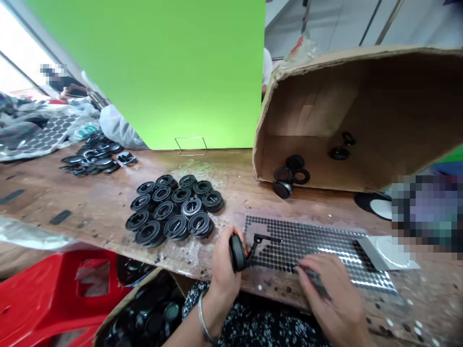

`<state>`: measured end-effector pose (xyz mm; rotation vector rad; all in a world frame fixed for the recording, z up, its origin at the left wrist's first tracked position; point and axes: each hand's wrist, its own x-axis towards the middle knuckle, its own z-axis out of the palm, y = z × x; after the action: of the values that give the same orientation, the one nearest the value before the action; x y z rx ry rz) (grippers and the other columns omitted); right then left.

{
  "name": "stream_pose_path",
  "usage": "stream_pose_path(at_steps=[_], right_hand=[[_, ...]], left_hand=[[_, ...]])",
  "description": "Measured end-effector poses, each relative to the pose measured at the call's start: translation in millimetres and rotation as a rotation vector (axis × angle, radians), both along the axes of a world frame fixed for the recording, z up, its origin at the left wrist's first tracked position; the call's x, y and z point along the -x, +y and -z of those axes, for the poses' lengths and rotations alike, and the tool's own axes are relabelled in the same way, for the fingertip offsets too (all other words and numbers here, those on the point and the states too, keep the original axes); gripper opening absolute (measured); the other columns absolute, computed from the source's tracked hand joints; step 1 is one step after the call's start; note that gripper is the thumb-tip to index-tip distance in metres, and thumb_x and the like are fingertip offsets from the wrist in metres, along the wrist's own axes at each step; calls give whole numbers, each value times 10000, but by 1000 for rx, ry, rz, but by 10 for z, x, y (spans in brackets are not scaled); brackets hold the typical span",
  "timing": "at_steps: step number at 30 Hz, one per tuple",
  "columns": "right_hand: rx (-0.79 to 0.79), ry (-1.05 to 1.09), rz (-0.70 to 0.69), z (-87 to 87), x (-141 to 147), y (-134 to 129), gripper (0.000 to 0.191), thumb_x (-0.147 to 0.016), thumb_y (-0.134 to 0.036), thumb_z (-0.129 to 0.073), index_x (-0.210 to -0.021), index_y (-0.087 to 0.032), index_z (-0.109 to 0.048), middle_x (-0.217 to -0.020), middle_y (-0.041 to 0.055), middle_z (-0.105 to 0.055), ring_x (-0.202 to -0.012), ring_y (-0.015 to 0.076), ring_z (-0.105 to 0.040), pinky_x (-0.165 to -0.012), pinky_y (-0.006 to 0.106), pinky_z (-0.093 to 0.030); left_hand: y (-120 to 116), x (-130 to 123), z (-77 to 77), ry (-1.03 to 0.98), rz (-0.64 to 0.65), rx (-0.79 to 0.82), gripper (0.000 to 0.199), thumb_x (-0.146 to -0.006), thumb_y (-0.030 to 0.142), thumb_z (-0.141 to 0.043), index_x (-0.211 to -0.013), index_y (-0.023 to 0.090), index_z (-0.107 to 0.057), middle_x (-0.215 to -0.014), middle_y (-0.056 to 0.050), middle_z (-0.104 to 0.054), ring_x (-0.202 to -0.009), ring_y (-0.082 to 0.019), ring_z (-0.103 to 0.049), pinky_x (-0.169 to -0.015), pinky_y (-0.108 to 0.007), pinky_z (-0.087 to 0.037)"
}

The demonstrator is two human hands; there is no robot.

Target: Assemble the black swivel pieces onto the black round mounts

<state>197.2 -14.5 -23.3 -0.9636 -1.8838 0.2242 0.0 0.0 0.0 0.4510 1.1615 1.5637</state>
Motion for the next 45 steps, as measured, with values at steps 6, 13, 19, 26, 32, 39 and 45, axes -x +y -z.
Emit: stream_pose_path(at_steps=[6, 13, 19, 26, 32, 39, 45], right_hand=[[204, -84, 30, 100, 102, 126, 72, -915, -158, -550, -926, -222, -581, -872, 43, -612, -852, 214, -560, -764, 382, -472], [247, -235, -64, 187, 340, 266, 125, -939, -107, -472, -923, -184, -570, -906, 64, -581, -881, 216, -528, -774, 370, -461], [378, -482, -47, 146, 501, 420, 160, -928, -104, -501, -813, -159, -598, -859, 64, -574, -844, 215, -529, -776, 364, -459], [441, -652, -61, 89, 559, 505, 135, -877, -63, -545, -795, -151, -606, -864, 60, -595, -861, 215, -543, -796, 345, -457], [352, -673, -4, 139, 620, 536, 155, -792, -15, -519, -783, -154, -587, -818, 71, -595, -798, 219, -526, -739, 343, -451], [273, -631, 50, 174, 620, 504, 130, -775, -50, -531, -785, -176, -559, -832, 52, -582, -801, 200, -516, -729, 325, -468], [26, -147, -22, -54, 555, 286, 141, -844, -20, -505, -820, -158, -523, -982, 74, -536, -1000, 193, -508, -892, 354, -453]], left_hand=[[26, 162, -36, 32, -66, -62, 364, -887, 366, -511, -576, 177, -501, -548, 16, -456, -508, -104, -400, -529, -226, -361], [85, 206, -49, -54, -86, -67, 358, -870, 343, -529, -556, 174, -495, -544, 19, -435, -502, -99, -387, -510, -216, -351], [113, 255, 22, -94, -99, -73, 334, -865, 332, -534, -573, 175, -493, -551, 22, -438, -502, -98, -385, -512, -214, -362], [121, 293, 66, -115, -118, -55, 328, -861, 322, -527, -570, 175, -492, -546, 24, -432, -493, -99, -381, -495, -214, -356], [111, 296, 53, -123, -110, -53, 312, -847, 316, -543, -574, 176, -490, -551, 26, -431, -497, -98, -385, -496, -210, -364], [125, 307, 7, -131, -74, -54, 287, -810, 290, -578, -562, 179, -486, -568, 24, -438, -518, -105, -393, -498, -211, -377], [113, 148, -25, -102, -102, 13, 285, -802, 301, -573, -561, 185, -476, -545, 29, -437, -507, -105, -389, -486, -212, -363]])
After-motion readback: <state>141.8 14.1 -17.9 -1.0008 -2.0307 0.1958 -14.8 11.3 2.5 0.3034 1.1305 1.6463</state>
